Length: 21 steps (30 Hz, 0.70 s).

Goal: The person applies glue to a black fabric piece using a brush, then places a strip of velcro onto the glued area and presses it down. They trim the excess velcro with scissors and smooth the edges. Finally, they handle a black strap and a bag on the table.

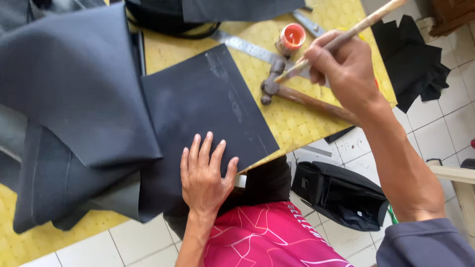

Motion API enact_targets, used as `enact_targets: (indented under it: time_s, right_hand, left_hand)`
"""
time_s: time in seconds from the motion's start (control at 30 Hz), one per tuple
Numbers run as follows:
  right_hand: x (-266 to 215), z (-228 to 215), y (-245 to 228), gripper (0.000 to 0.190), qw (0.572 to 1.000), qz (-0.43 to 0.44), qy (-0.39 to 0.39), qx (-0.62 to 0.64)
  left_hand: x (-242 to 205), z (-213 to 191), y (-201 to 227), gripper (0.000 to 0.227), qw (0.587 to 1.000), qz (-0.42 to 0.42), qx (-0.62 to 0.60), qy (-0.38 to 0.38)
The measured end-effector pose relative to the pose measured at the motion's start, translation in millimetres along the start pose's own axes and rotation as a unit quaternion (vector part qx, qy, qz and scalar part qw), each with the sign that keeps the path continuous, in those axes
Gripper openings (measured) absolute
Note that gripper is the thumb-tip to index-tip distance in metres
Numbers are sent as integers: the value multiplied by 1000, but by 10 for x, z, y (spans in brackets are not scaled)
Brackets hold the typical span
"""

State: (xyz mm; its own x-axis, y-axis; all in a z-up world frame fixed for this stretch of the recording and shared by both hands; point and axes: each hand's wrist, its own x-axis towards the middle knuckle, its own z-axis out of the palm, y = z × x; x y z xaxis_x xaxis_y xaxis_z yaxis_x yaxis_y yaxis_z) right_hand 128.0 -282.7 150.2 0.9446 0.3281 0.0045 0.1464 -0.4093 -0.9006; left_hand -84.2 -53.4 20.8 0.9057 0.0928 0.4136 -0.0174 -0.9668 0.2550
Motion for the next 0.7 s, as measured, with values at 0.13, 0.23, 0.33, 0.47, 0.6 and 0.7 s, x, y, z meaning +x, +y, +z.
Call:
enact_targets:
  time_s: [0.13, 0.23, 0.33, 0.47, 0.6, 0.7]
  right_hand:
    - [-157, 409, 76, 5, 991, -26, -120, 52]
    - [-201, 736, 188, 5, 985, -102, -142, 8]
    - [-138, 949, 420, 8, 974, -158, -130, -92]
    - [-121, 967, 468, 5, 970, -146, -158, -115]
    - [-225, 863, 282, 3, 961, -119, -216, -128]
    - [-313, 834, 308, 8, 952, -85, -268, -124]
  left_hand:
    - [-61, 66, -19, 37, 1000, -5, -4, -13]
    - [-118, 178, -41, 42, 1000, -17, -16, 18]
    - [-121, 176, -38, 42, 999, -21, -20, 20]
    - [-121, 183, -37, 42, 999, -23, -31, 20]
    - [-122, 161, -40, 42, 999, -20, -30, 10]
    - [-119, 165, -42, 41, 999, -21, -35, 15]
